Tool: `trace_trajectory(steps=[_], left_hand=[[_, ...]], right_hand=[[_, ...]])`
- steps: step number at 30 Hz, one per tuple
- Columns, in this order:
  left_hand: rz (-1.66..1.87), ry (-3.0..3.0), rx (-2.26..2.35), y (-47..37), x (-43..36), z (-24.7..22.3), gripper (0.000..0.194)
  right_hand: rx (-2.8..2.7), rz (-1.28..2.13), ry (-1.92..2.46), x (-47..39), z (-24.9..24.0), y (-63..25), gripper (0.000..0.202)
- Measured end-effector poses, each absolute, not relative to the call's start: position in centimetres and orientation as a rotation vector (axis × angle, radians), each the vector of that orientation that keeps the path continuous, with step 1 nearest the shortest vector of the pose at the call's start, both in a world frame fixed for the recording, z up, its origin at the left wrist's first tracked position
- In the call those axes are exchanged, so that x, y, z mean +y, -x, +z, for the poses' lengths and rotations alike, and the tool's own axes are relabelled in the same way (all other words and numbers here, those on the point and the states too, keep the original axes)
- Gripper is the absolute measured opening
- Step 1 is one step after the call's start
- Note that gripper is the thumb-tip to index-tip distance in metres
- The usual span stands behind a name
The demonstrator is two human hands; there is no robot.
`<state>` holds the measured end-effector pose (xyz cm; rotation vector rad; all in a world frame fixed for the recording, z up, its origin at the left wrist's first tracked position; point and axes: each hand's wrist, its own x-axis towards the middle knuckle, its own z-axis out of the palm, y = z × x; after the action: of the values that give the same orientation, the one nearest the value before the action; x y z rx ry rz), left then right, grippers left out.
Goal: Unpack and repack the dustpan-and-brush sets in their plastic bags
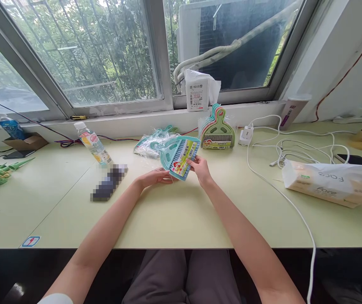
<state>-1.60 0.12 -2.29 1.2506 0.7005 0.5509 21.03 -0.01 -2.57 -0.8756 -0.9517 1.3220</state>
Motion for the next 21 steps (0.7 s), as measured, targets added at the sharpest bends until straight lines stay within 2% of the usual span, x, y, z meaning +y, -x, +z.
trace_trajectory(steps=[3,6,8,13,21], left_hand=[[0.527,-1.275,0.634,1.9,0.3,-2.8,0.043],[0.586,-1.238,0.566,2.0,0.4,-2.8,0.051],[0.781,-1.172,0.527,1.6,0.4,-2.4,0.054],[1.27,-0.979,0.571,-0.9,-0.3,-1.0,0.044],[1.138,-0.871,0.567,-4.1,-2.0,-3.0,0.034]], right_hand=[[-0.934,1.349,0.854,-0.2,-2.6,-20.7,0.024],[-0.893,1.363,0.83,-0.1,-2.7,-20.8,0.025],[-0.868,1.363,0.823,0.0,-2.9,-20.9,0.026],[-0.852,1.362,0.828,0.1,-3.2,-20.7,0.027],[-0.842,1.321,0.842,-0.4,-3.2,-19.9,0.031]])
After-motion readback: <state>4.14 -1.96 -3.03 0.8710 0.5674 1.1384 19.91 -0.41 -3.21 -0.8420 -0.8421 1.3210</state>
